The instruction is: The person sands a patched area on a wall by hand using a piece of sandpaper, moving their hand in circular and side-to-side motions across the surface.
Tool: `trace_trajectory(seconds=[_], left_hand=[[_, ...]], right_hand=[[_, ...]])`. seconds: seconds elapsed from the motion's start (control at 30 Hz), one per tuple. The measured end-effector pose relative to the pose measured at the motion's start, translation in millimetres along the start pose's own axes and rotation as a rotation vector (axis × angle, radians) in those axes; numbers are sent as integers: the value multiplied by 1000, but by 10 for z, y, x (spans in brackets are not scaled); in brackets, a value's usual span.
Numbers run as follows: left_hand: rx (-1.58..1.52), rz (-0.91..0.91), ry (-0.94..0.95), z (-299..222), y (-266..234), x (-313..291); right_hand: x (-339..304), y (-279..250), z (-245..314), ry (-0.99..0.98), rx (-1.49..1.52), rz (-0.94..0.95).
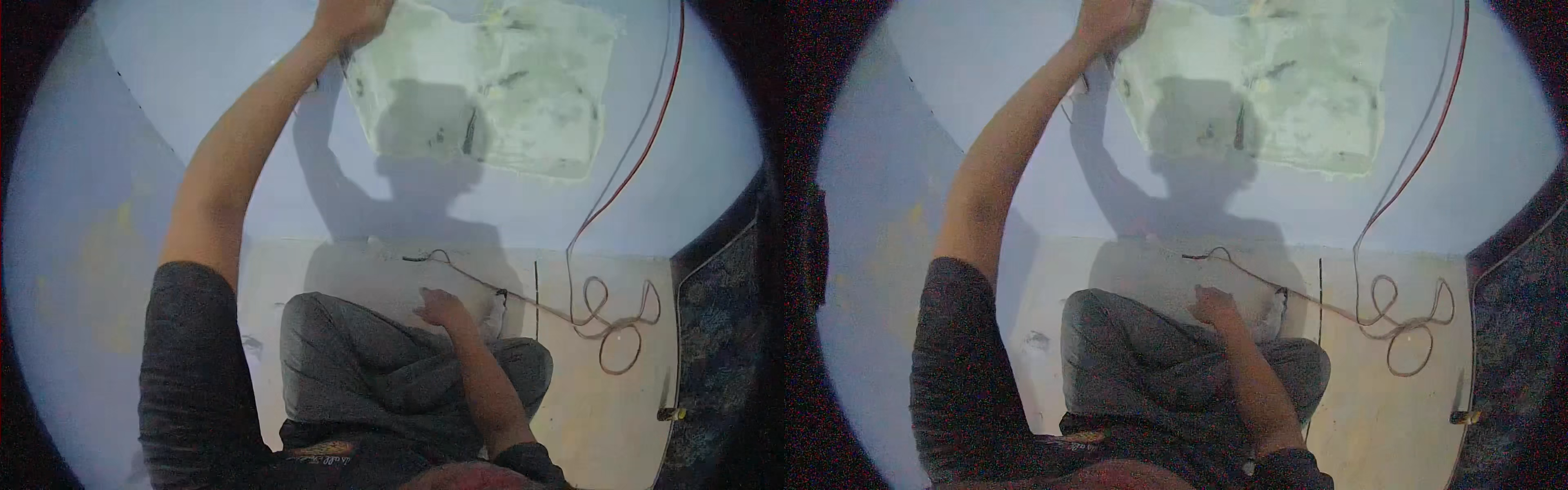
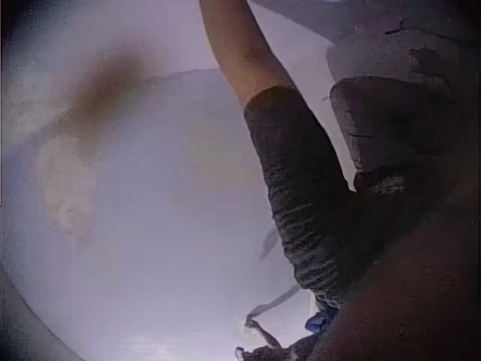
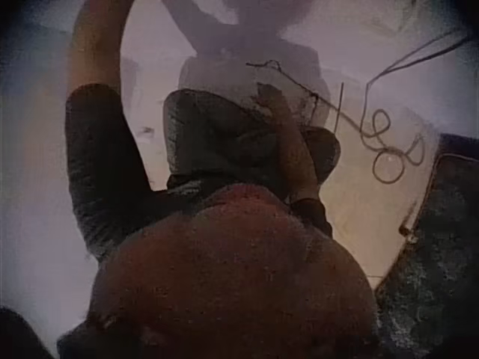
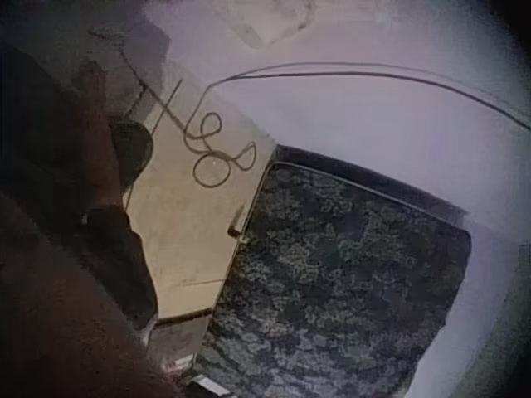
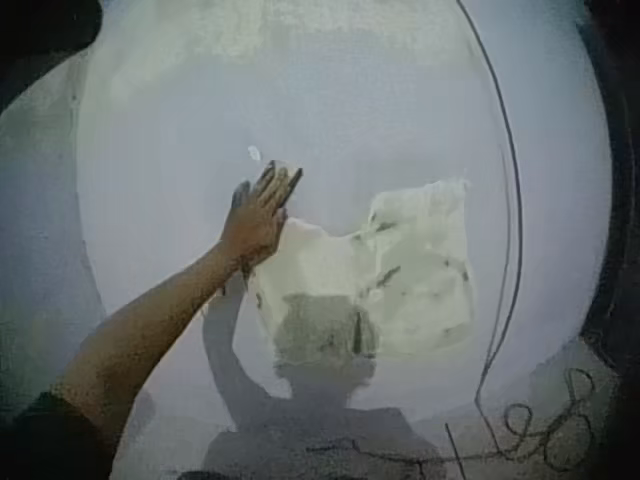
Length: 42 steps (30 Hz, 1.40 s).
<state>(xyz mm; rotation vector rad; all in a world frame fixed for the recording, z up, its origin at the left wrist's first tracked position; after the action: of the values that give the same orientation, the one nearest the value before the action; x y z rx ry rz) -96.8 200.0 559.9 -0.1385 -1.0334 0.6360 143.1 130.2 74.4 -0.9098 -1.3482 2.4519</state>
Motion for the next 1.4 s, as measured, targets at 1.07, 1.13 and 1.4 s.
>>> trace_trajectory(seconds=[1.07, 1.13, 1.4], left_hand=[[-79, -32, -312, -68, 169, -415], [-36, -42, -292, -220, 320, -639], [139, 25, -76, -518, 475, -878]], right_hand=[[90, -49, -29, 79, 8, 109], [120, 21, -12, 65, -13, 109], [465, 455, -653, 28, -86, -61]])
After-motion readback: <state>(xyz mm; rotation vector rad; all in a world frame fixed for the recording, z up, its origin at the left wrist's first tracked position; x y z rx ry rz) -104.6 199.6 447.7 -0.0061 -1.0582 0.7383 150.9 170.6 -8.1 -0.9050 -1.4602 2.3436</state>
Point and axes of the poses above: each hand's wrist, its own x-axis towards the middle knuckle, its own y-axis out of the palm, z = x × y, the point moved 2 cm from there along x, towards the middle knuckle, and after that the axes turned 2 degrees about y, right-handed, at the moved point
